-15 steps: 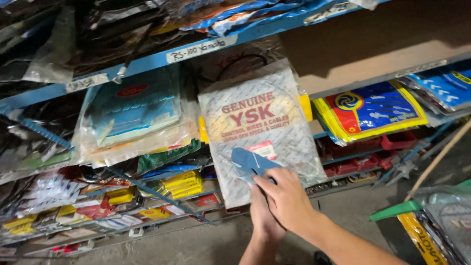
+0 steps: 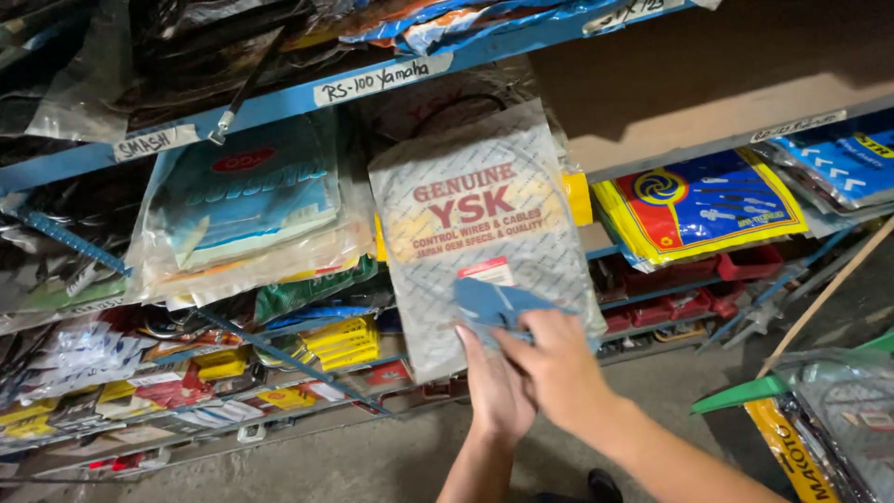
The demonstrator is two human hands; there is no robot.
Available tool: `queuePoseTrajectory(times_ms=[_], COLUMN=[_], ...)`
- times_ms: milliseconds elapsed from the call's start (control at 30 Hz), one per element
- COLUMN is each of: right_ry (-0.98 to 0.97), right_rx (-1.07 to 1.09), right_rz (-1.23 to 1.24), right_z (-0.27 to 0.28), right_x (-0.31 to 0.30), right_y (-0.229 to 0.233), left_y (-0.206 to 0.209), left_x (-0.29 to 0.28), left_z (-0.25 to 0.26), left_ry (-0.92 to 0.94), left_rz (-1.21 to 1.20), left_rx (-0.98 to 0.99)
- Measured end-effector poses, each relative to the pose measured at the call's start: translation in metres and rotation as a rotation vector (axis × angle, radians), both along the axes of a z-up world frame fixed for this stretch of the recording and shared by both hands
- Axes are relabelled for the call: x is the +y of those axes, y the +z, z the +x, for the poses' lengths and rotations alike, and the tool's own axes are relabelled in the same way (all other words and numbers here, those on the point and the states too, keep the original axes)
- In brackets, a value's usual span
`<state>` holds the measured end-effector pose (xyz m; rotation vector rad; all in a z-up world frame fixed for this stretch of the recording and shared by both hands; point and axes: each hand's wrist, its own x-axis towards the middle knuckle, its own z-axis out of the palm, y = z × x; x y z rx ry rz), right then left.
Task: The person wipes a plastic-wrapped package labeled 'GENUINE YSK' with a blue cloth. They repeatedly rub the surface of the package while holding it in front of a shelf filled with various items.
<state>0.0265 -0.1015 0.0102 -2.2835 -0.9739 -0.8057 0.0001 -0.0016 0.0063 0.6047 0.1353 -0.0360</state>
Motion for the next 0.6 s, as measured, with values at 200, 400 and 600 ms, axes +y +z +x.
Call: queuePoseTrajectory(times_ms=[200, 400, 600], right_ry=[0.036, -0.118, -0.031], right_rx=[0.005, 0.124, 0.083], right_rz=[-0.053, -0.090, -0.083], right_z=[0.011, 0.019, 0.019], right_x=[0.005, -0.041, -0.006], right_y=[0.003, -0.012, -0.008], left_y=[0.036, -0.011, -0.017], left_x=[0.011, 0.030, 0.013], left_z=[0.003, 0.015, 0.020], left_ry=[0.109, 0.001, -0.005], left_rz=[-0.005, -0.233, -0.110], left_rx=[0.240, -0.248, 0.031])
